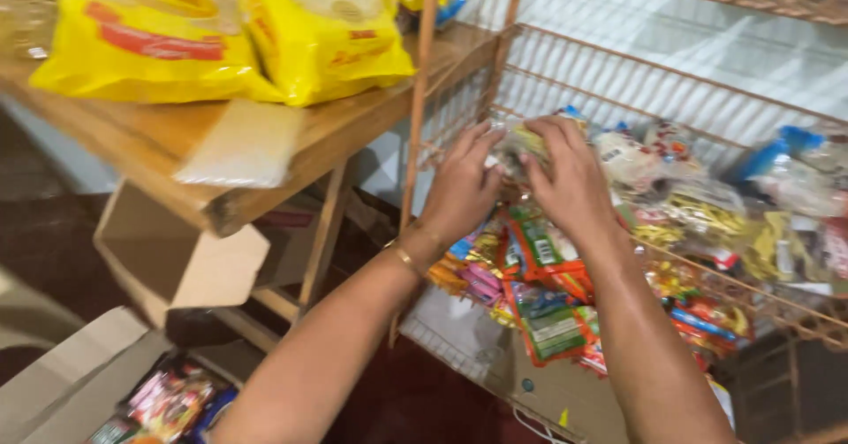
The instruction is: Organizing and stocking various grocery items such as instant coffee, noodles, and drink mixes into a storage box and onto shelves.
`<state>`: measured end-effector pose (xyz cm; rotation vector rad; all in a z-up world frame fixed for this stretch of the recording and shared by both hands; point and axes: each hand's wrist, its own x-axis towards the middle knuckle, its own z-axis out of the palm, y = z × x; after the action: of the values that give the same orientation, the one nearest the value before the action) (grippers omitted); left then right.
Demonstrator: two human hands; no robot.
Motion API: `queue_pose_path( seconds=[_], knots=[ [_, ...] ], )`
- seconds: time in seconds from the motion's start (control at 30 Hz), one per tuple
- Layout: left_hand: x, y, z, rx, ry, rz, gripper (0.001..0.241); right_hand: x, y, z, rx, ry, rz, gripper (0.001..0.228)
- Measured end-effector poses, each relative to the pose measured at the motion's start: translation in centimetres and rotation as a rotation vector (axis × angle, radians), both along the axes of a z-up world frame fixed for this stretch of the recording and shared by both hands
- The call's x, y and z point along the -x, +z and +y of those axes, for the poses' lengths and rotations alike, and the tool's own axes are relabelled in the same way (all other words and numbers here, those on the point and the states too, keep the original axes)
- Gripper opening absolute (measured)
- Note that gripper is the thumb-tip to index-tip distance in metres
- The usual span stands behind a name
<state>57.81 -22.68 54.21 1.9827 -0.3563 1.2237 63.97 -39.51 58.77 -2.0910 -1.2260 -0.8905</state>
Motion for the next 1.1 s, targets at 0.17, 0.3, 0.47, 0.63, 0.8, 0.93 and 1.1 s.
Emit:
queue_pose_path(
  seconds=[0.17,0.3,0.47,0.63,0.8,0.93,1.1],
  knots=[
    [-6.5,0.6,-2.8,-0.077,0.112,0.072,0.044,-2.9,-0.4,-1.9,0.143,-0.357,0.09,0.061],
    [-9.0,-0.2,-2.9,-0.128,0.193,0.253,0.064,-4.7,-2.1,-2.3,0.092,-0.395,0.259,0.057],
    [-9.7,-2.0,-2.7,-0.15,0.328,0.135,0.074,-4.8,-3.1,-3.3,-0.098,-0.404,0.25,0.037],
    [-9.8,-1.0,-2.2,0.083,0.205,0.144,0.102,-6.9,-3.8,-5.2,-0.37,-0.254,0.439,0.032],
    [-10.9,-1.0,-3.8,0.358,-0.352,0.112,0.094,-9.4,-4.7,-6.5,-0.967,0.603,1.03,0.036],
    [-10.3,-0.4,-4.9,0.591,-0.81,0.159,0.068,-7.6,-3.3,-6.1,-0.995,0.719,1.149,0.045],
    [-7.6,0.3,-4.6,0.504,-0.673,0.136,0.051,-8.5,-5.1,-6.4,-0.77,0.659,1.026,0.032]
  ],
)
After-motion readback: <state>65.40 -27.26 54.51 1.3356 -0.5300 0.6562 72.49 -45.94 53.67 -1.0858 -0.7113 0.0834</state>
